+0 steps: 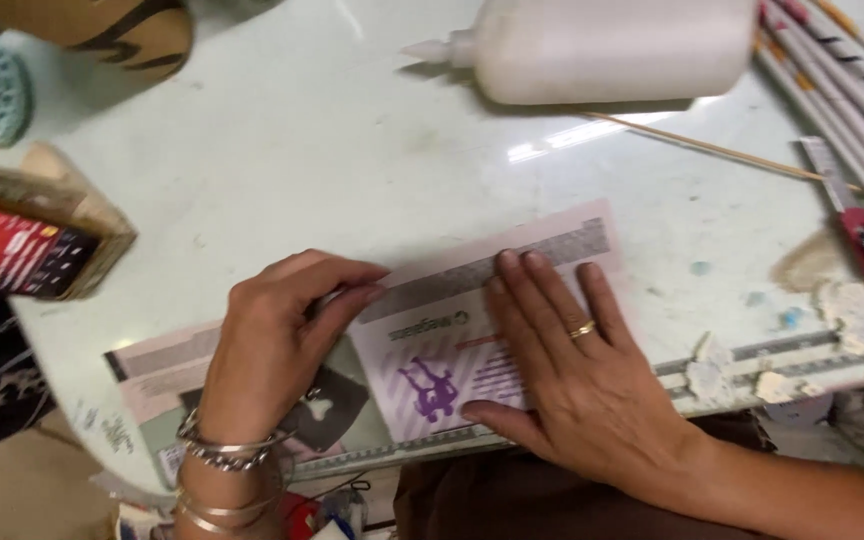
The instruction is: Rolling newspaper sheets into thin tubes using a rod for a handcraft project.
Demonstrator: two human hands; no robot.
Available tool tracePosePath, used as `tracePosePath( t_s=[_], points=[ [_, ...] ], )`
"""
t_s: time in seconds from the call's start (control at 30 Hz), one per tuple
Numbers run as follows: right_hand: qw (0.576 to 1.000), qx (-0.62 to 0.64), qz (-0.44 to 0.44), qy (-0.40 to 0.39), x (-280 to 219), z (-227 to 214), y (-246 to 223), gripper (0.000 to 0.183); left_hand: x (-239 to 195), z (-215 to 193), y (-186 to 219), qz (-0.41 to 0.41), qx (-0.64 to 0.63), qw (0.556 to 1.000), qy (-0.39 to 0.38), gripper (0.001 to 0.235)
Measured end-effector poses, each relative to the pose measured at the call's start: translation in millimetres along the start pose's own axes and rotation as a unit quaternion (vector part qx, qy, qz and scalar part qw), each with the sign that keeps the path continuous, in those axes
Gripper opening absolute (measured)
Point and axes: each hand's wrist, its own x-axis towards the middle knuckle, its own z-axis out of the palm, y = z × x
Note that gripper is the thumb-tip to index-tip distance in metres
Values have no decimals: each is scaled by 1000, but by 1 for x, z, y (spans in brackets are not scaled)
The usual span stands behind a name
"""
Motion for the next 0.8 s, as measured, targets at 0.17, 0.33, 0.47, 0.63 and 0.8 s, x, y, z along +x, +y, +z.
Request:
tracePosePath(
  t_s=[0.17,0.33,0.47,0.63,0.8],
  points=[
    [1000,-5,-1,-2,1,1,-5,86,-4,-1,-11,38,-16,999,8,12],
    [1000,-6,2,-12,-1,5,-7,92,-8,-2,-16,53,-6,999,-6,15],
    [1000,-9,4,-10,-1,6,-9,93,-11,-4,-23,44,-49,998,8,14],
    [999,-38,7,-1,-1,5,-11,91,-12,-2,-29,82,-62,994,30,11],
    [1000,-17,7,-6,-2,6,-10,93,-11,0,-29,78,-50,995,24,11]
  ],
)
